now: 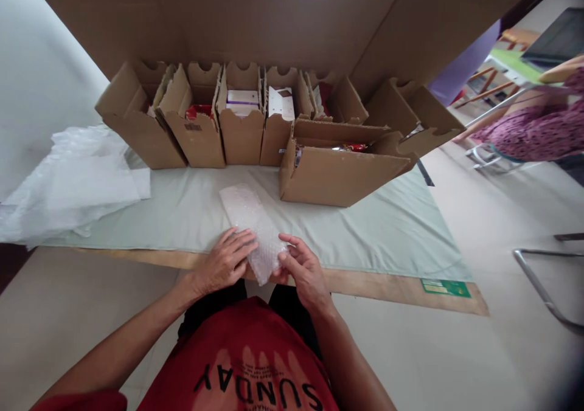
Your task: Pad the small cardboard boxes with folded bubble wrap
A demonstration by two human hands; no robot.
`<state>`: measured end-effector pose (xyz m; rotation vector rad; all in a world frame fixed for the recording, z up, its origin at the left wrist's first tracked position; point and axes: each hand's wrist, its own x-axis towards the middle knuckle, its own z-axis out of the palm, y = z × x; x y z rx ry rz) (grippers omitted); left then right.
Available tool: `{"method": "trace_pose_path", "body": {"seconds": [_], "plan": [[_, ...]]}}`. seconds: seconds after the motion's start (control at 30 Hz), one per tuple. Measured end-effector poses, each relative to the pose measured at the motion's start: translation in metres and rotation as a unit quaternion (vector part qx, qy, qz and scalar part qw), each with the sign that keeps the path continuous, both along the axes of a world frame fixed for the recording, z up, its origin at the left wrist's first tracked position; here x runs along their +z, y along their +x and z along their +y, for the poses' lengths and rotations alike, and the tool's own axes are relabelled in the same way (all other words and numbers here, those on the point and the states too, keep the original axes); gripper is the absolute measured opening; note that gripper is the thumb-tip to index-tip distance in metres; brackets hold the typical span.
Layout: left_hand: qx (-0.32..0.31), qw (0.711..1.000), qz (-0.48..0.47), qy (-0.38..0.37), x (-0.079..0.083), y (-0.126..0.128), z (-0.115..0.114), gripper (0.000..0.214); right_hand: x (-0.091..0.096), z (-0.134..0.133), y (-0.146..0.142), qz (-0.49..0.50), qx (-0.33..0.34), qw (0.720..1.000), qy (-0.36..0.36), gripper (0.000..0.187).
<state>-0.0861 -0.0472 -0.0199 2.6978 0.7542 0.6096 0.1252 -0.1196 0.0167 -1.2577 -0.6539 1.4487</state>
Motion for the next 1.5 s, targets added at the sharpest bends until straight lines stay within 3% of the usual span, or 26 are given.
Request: {"method": "trace_pose_path", "body": {"seconds": [0.13,0.23,0.33,0.43,0.5,0.57,0.7,0.83,0.97,1.07,1.27,1.37,1.5], "plan": [[0.025,0.999,-0.029,0.007,-0.002,-0.002,-0.004,0.044,0.004,0.003,-0.001,0.048,-0.01,0.999,-0.015,0.05],[0.051,0.995,-0.087,-0.019,-0.004,-0.003,-0.004,0.033,0.005,-0.001,0.004,0.032,0.025,0.999,-0.003,0.058],[0.063,0.981,-0.161,-0.092,-0.007,-0.005,-0.001,0.031,0.002,-0.006,0.021,-0.114,0.064,0.99,0.045,0.075],[0.074,0.965,-0.19,-0.163,-0.006,-0.01,0.001,0.026,-0.006,-0.001,0.038,-0.288,0.084,0.95,0.083,0.083],[0.097,0.959,-0.176,-0.2,-0.001,-0.011,0.001,0.027,-0.013,0.01,0.04,-0.339,0.118,0.928,0.102,0.082],[0.129,0.952,-0.151,-0.232,0.006,-0.01,0.002,0.031,-0.018,0.025,0.034,-0.337,0.162,0.92,0.117,0.071],[0.218,0.927,-0.122,-0.281,0.019,-0.005,0.005,0.037,-0.026,0.047,0.015,-0.288,0.186,0.936,0.08,0.024],[0.294,0.89,-0.15,-0.316,0.019,0.004,0.014,0.029,-0.03,0.052,0.006,-0.306,0.147,0.939,0.053,0.021],[0.348,0.866,-0.183,-0.309,0.01,0.011,0.019,0.021,-0.028,0.053,0.002,-0.406,0.134,0.902,0.049,0.018],[0.37,0.867,-0.18,-0.281,0.004,0.013,0.019,0.021,-0.024,0.054,-0.005,-0.483,0.127,0.865,0.039,0.019],[0.4,0.877,-0.134,-0.231,0.0,0.015,0.026,0.054,-0.019,0.058,-0.026,-0.624,0.116,0.772,-0.012,0.019],[0.398,0.886,-0.106,-0.215,-0.003,0.017,0.031,0.062,-0.019,0.061,-0.029,-0.645,0.115,0.755,-0.03,0.019],[0.389,0.9,-0.074,-0.185,-0.005,0.019,0.033,0.06,-0.018,0.062,-0.024,-0.635,0.128,0.761,-0.026,0.016]]}}
